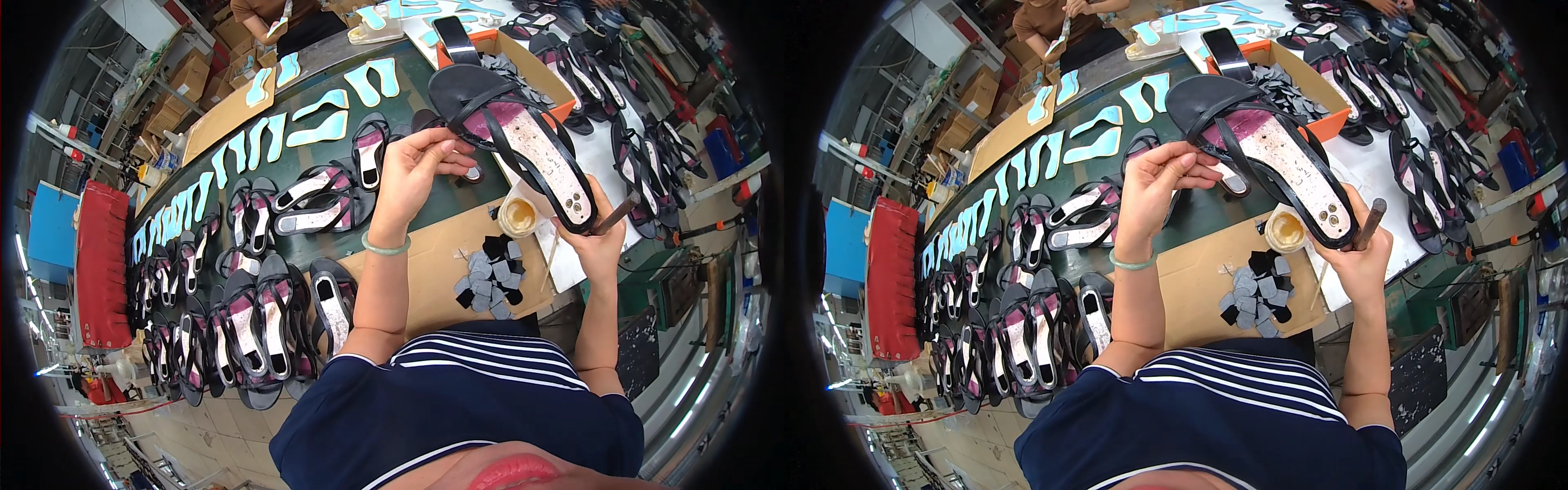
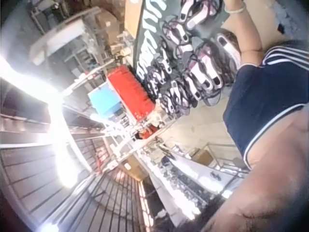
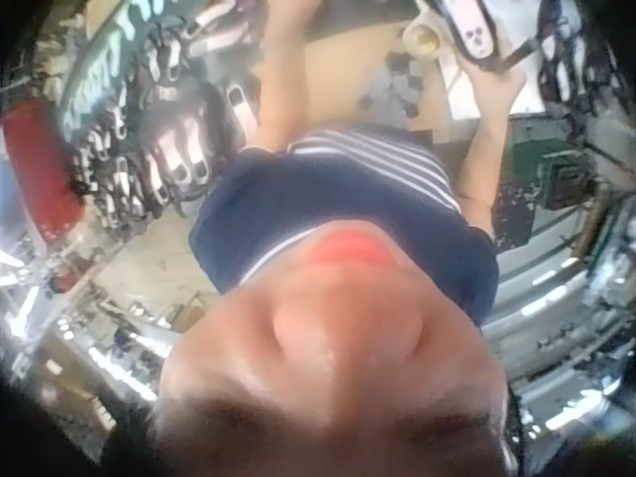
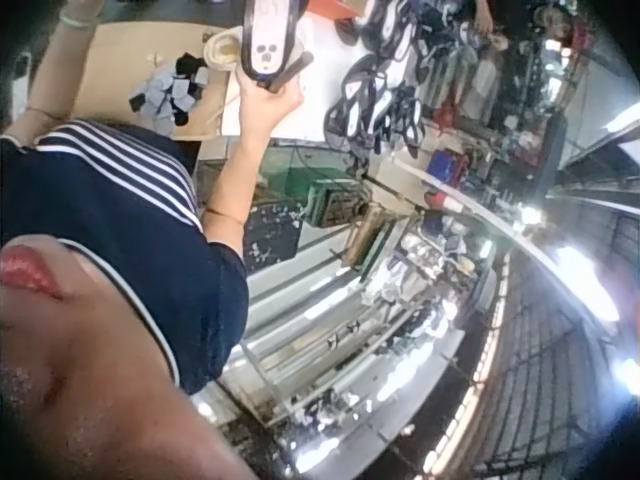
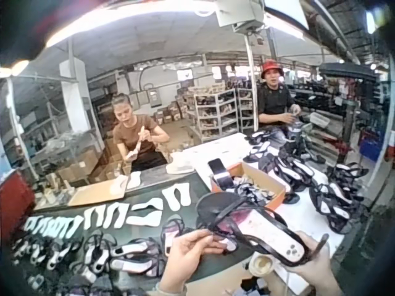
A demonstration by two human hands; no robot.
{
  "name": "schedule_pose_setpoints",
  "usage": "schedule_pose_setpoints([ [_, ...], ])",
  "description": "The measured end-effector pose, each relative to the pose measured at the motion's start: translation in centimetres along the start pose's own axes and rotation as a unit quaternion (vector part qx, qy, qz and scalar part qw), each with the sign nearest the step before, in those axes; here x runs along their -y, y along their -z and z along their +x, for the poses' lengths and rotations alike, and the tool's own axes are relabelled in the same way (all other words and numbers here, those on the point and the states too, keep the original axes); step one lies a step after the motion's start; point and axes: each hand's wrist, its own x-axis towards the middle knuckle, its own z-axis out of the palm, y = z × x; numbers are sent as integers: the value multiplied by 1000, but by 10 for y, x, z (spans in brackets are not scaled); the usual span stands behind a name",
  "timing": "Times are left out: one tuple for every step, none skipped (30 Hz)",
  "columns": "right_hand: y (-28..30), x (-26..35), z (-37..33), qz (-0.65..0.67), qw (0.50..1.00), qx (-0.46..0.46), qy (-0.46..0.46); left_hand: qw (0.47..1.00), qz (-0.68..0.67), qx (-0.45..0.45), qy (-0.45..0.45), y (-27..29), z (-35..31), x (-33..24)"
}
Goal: The recorder uses a brush to apply glue/adhesive to the insole and straps of high-heeled sandals in a factory setting.
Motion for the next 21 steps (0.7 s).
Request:
schedule_pose_setpoints([
  [-1,0,0,-1,1000,-4,-4,1000,-6,-5,-3,-2,-1,1],
  [-1,1,-1,-3,1000,-4,-7,1000,-20,-18,-2,-4,-2,2],
  [-2,1,-1,-4,1000,-4,-11,999,-33,-31,-1,-6,-2,4],
  [-3,2,-1,-6,1000,-4,-15,998,-47,-44,0,-7,-2,6],
  [-4,3,-2,-10,1000,-6,-11,997,-49,-54,1,-7,-2,7],
  [-5,4,-2,-15,1000,-8,-7,997,-52,-64,2,-8,-1,9],
  [-6,5,-3,-20,1000,-10,-3,996,-54,-73,2,-9,-1,10],
  [-9,6,-2,-13,999,-23,20,996,-46,-79,1,-10,-1,11],
  [-12,9,-1,-6,998,-36,42,996,-37,-84,-1,-11,-1,12],
  [-14,11,0,0,997,-49,65,996,-29,-89,-3,-12,-1,13],
  [-16,12,1,-21,996,-49,78,995,5,-104,-5,-13,-1,15],
  [-16,12,1,-42,994,-49,92,992,39,-119,-7,-13,-1,18],
  [-17,12,1,-63,991,-49,105,988,73,-133,-10,-14,-2,21],
  [-17,12,0,-81,990,-48,104,984,107,-144,-8,-16,-2,21],
  [-16,9,-2,-98,989,-48,103,978,142,-155,-7,-17,-2,21],
  [-17,7,-3,-116,987,-48,102,970,176,-165,-5,-18,-2,21],
  [-20,5,-3,-113,986,-56,106,972,167,-164,-6,-19,-2,22],
  [-20,4,-4,-109,989,-46,92,974,158,-163,-6,-19,-2,23],
  [-19,3,-5,-104,991,-36,78,976,149,-161,-7,-20,-2,24],
  [-20,2,-5,-94,992,-34,70,979,128,-156,-10,-20,-2,26],
  [-20,1,-5,-84,994,-31,63,983,106,-151,-13,-20,-2,29],
])
